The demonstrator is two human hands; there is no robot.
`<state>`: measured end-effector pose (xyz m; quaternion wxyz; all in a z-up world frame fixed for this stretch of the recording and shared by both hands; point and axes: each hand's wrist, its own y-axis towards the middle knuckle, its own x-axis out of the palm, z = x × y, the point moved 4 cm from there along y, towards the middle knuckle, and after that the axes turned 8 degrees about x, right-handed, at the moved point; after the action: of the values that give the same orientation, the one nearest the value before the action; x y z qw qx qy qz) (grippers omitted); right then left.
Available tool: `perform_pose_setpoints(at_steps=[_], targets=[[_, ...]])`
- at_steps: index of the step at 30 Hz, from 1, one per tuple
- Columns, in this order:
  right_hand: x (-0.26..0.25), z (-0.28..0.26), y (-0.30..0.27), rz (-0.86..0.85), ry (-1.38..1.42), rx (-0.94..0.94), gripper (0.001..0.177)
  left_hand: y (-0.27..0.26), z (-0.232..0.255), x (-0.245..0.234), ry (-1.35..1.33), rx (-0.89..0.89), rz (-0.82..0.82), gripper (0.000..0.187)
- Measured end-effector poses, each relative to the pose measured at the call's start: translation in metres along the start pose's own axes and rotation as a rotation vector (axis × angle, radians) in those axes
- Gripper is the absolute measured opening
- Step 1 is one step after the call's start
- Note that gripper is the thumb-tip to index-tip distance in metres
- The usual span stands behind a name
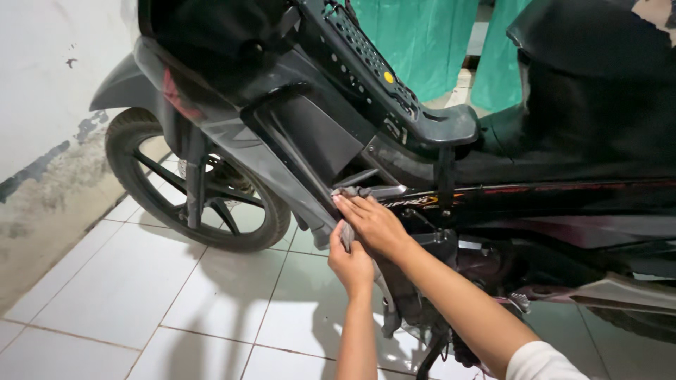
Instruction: The person wipes the lower side panels and engine area of a black motorcycle using a wet cloth. They repeatedly dip the cloth into a pink basin of water, wring it out, and continue wiping the same sections of the motorcycle's bodywork.
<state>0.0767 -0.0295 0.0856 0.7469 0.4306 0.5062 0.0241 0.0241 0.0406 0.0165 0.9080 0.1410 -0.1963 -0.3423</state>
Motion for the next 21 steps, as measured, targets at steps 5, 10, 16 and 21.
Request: perform_pose_setpoints(at_steps=[5, 10, 16, 21], targets=[[-0.018, 0.015, -0.026, -0.012, -0.164, -0.061, 0.061, -0.009, 0.006, 0.007, -0.005, 0.035, -0.051, 0.049], [-0.031, 0.011, -0.038, 0.161, -0.239, -0.076, 0.055, -0.014, 0.009, 0.010, 0.076, 0.024, -0.091, 0.050], [-0.017, -0.005, -0.009, 0.125, -0.079, -0.103, 0.053, -0.006, 0.006, 0.000, 0.033, -0.094, 0.006, 0.048], [-0.029, 0.002, -0.027, 0.145, -0.128, -0.065, 0.047, -0.007, 0.008, 0.002, 0.023, -0.022, -0.057, 0.049]])
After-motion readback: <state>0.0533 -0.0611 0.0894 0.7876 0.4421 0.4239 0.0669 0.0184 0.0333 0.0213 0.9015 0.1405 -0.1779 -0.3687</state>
